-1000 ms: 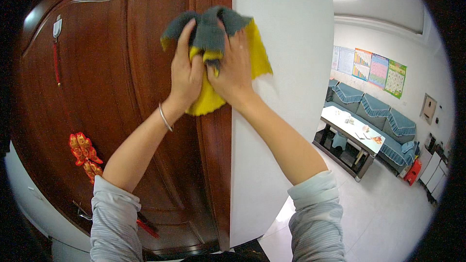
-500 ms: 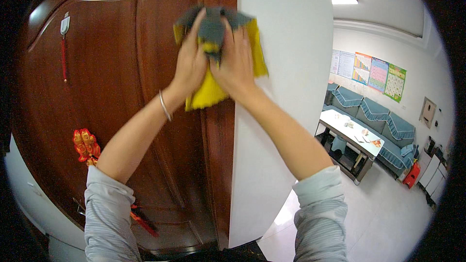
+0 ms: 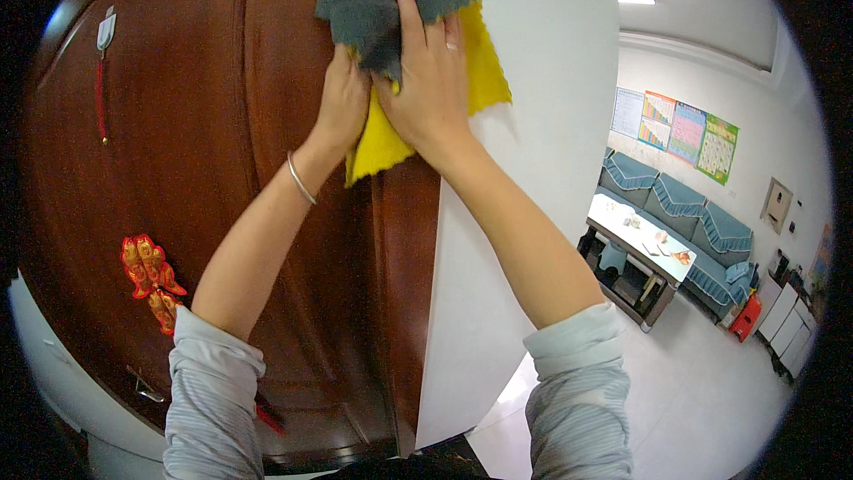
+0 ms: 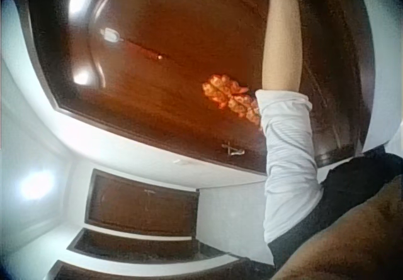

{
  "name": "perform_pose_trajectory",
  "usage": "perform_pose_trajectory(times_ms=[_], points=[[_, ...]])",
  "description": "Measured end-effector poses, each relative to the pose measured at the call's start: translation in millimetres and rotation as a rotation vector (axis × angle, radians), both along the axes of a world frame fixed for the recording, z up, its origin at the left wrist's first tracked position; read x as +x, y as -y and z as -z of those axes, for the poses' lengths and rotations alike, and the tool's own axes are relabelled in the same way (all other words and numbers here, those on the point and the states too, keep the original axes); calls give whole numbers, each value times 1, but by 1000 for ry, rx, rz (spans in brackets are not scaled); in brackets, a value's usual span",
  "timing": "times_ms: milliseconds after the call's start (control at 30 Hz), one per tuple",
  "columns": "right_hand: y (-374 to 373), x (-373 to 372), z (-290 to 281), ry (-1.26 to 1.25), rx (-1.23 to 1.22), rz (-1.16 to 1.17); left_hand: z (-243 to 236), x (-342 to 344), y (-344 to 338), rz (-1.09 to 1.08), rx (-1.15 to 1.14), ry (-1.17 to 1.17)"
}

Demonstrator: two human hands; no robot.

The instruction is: The person picks up a yellow cloth from a table and wipes a white wall, then proceeds to wipe a wooden door with the same cloth. The person moves around the room to reach different areas of the door.

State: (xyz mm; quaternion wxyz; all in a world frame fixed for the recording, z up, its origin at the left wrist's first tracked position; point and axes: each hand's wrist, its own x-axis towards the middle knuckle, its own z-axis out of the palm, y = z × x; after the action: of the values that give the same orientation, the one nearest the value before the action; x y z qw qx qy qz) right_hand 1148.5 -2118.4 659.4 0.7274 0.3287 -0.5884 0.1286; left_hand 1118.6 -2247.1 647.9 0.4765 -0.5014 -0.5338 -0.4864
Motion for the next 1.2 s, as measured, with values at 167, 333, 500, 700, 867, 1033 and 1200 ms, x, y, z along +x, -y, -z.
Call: perform_pose_trajectory(times_ms=[167,333,500,700,867,1033,1200], points=[[0,14,61,142,37,14,69,9,5,30,-25,123],[-4,22,93,286,44,20,102,4,4,21,-50,185],[0,11,32,166,20,-7,31,8,12,-325,81,-97],[13,12,-40,135,-105,2,-55,18,10,-263,144,-73],[1,1,-7,106,-42,2,-12,3,-4,-71,132,-26],[2,4,57,110,-1,22,62,-1,-1,-108,64,92],[5,13,102,219,-18,5,115,-5,4,-105,-21,168]])
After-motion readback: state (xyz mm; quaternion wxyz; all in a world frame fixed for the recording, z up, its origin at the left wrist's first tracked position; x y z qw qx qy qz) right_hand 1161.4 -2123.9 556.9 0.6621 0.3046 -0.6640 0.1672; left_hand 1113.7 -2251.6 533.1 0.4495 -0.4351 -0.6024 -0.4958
